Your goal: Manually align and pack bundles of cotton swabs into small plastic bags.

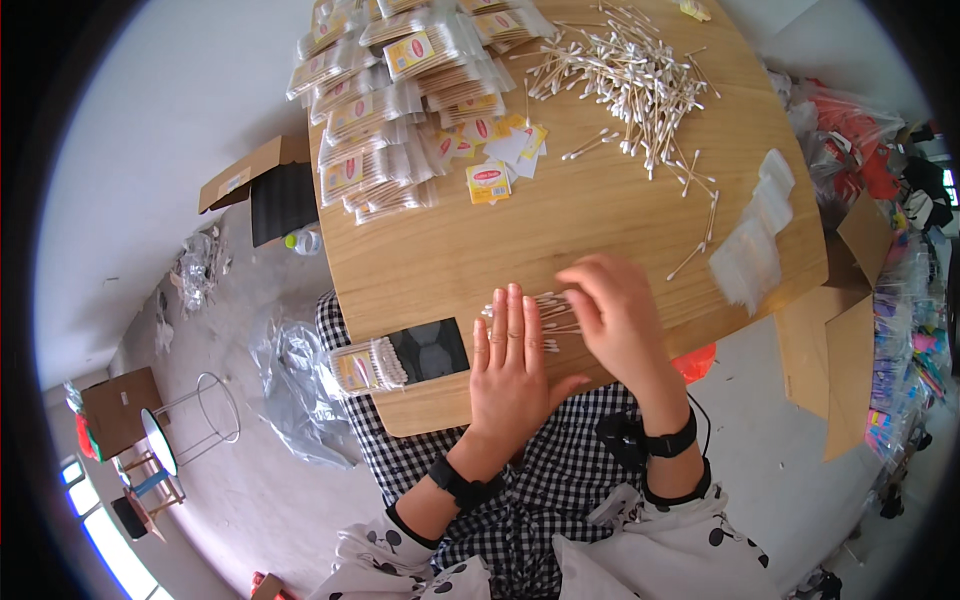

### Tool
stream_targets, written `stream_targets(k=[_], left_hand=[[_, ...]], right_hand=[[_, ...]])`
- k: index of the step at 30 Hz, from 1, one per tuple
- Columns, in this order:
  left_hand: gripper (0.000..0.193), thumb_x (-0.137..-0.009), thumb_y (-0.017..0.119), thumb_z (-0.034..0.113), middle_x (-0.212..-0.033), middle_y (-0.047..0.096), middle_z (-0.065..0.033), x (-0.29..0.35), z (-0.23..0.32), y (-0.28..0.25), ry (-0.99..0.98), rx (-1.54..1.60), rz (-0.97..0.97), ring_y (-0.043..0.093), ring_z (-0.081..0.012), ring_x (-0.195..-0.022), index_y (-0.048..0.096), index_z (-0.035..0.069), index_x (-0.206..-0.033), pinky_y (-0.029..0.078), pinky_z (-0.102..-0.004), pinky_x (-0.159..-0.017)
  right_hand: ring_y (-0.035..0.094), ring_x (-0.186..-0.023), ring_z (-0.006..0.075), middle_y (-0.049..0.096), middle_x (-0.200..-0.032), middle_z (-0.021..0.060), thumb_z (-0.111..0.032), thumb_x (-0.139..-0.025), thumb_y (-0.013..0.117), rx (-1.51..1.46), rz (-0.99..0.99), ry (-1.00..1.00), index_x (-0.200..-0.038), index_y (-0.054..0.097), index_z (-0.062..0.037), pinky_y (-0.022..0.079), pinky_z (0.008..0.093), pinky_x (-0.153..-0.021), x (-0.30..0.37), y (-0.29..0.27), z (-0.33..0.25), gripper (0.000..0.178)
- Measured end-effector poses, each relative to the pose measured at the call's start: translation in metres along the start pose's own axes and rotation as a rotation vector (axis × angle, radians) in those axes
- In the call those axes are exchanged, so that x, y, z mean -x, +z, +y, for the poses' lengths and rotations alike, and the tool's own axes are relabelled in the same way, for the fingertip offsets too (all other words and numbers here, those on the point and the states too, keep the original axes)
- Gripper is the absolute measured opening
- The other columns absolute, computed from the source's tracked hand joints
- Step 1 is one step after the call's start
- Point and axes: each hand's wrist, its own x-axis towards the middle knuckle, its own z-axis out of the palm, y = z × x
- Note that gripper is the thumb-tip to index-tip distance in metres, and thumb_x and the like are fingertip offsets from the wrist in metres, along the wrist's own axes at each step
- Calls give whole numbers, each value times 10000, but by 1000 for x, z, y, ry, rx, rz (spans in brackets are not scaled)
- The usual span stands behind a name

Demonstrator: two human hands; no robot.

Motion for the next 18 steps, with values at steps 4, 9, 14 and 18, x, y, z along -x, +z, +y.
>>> stream_targets(k=[4, 9, 14, 18], left_hand=[[1158, -754, 617, 701, -1562, 246, -295, -17, 5, -6, 0, -77, -111, 206, -416, -1478, 260, -141, -1466, 190, -528, -1191], [1145, -755, 599, 694, -1561, 257, -287, -48, -6, -3, 4, -140, -24, 217, -409, -1476, 268, -140, -1466, 210, -508, -1193], [1123, -788, 589, 687, -1560, 245, -299, -16, 13, -5, -46, -102, -130, 202, -411, -1479, 253, -139, -1471, 202, -513, -1193], [1069, -827, 617, 626, -1590, 198, -273, -9, 10, -12, -87, 54, -48, 185, -392, -1492, 219, -104, -1500, 185, -495, -1201]], right_hand=[[613, -951, 308, 668, -988, 96, -28, -872, 629, -17, 106, 155, -1019, 645, -60, 443, 409, -876, 20, -16, 10, 152], [602, -1007, 307, 663, -1032, 104, -17, -882, 618, -53, 86, 242, -1047, 643, -55, 445, 406, -886, 33, -19, 11, 171], [582, -1085, 313, 634, -1137, 131, -19, -906, 597, -64, 150, 215, -1144, 611, -37, 444, 400, -954, 36, -10, 8, 239], [553, -1196, 288, 593, -1261, 148, -55, -971, 550, -290, 171, 301, -1244, 567, -11, 416, 393, -1046, 41, 6, 4, 277]])
